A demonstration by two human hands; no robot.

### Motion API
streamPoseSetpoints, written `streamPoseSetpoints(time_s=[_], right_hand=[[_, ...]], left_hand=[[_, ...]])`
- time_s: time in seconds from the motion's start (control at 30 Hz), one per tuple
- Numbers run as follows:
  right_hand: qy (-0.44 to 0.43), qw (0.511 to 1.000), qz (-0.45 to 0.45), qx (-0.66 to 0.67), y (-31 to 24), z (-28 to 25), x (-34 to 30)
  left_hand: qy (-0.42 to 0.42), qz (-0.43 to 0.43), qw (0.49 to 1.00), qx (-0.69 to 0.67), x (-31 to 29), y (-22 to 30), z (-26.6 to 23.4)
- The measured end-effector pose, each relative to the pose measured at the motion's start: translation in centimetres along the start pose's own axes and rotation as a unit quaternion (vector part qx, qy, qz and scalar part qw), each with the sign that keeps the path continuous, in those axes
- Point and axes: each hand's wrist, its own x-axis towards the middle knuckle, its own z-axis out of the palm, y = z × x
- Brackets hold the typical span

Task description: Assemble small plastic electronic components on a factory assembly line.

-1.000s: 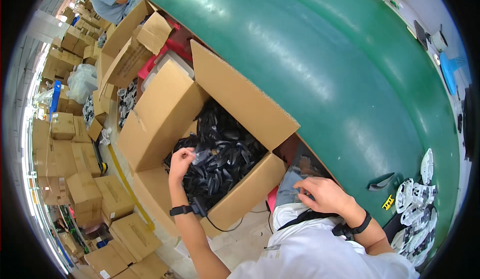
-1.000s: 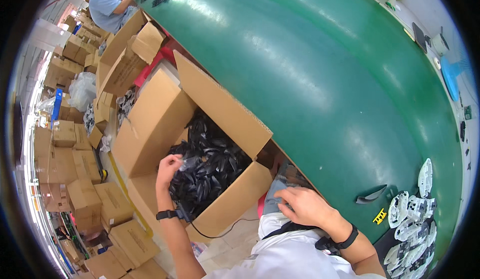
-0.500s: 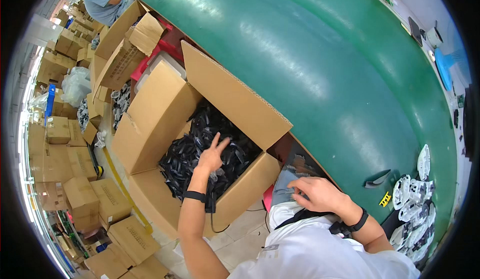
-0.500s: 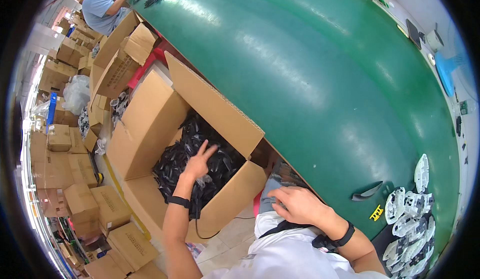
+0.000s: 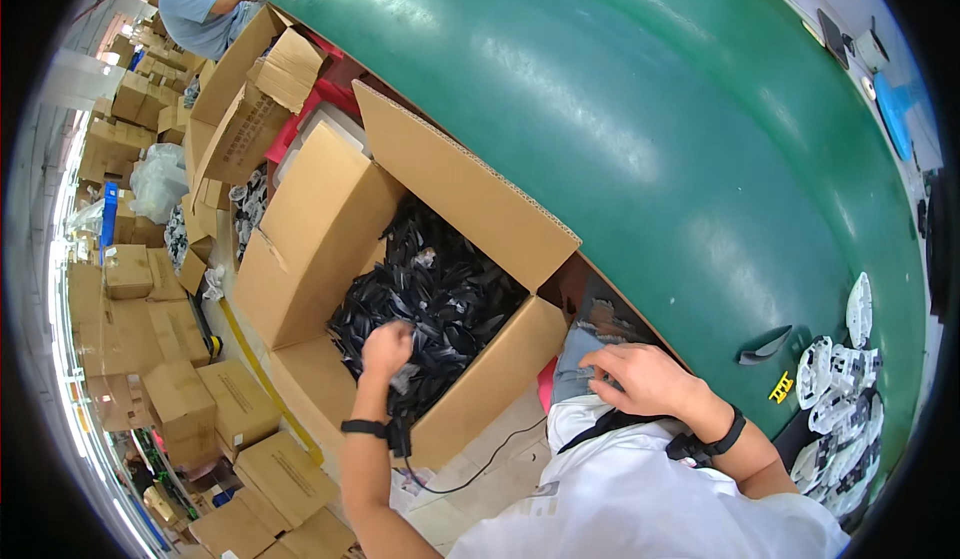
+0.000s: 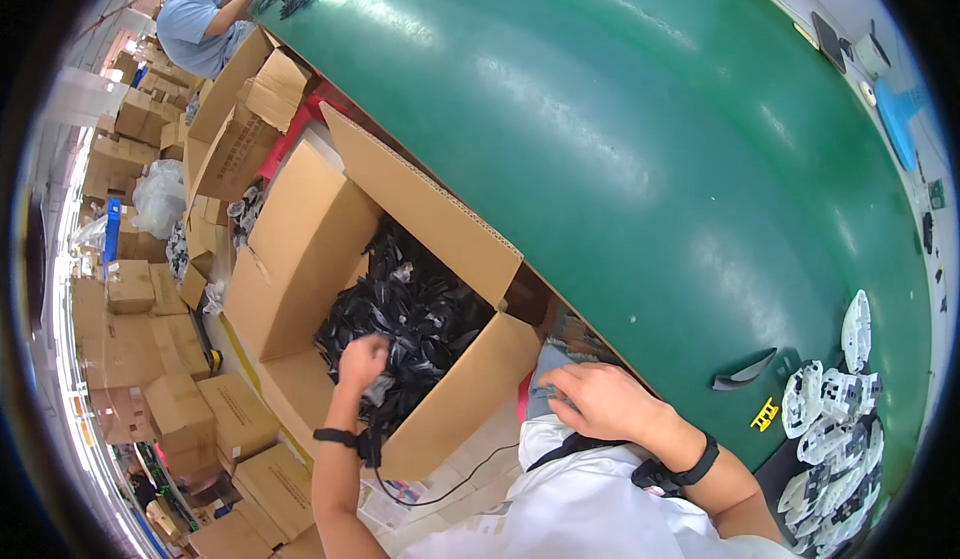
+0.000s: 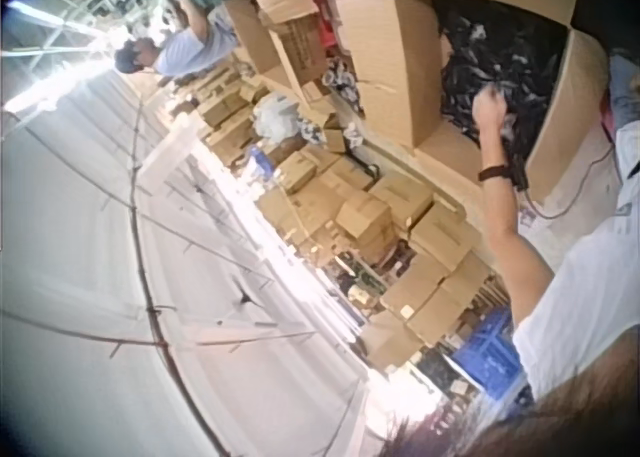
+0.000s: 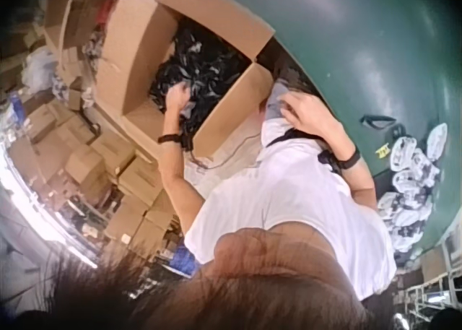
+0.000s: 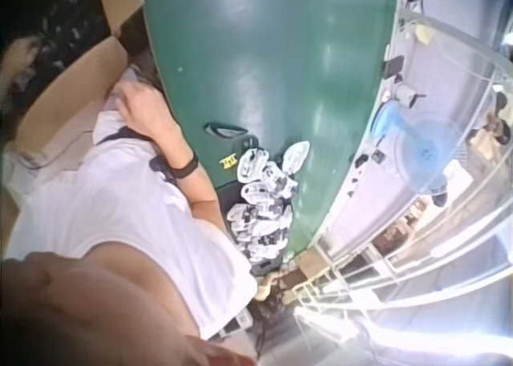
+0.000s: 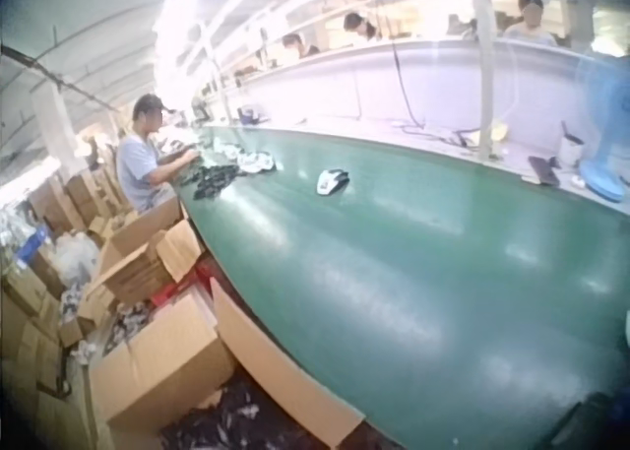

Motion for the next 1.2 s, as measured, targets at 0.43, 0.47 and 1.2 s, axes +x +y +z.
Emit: streamPoseSetpoints(time_s=[0.43, 0.47, 1.2], right_hand=[[-0.013, 1.0, 0.016, -0.003, 0.3, 0.2, -0.1], [0.003, 1.0, 0.003, -0.006, 0.6, 0.4, -0.3], [-0.024, 1.0, 0.012, -0.005, 0.7, 0.8, -0.5]], left_hand=[[-0.211, 0.044, 0.942, 0.256, 0.1, -2.9, 1.0], [-0.196, 0.01, 0.944, 0.266, -1.6, -4.8, 0.6], [-0.034, -0.051, 0.998, -0.001, 8.4, 1.4, 6.3]])
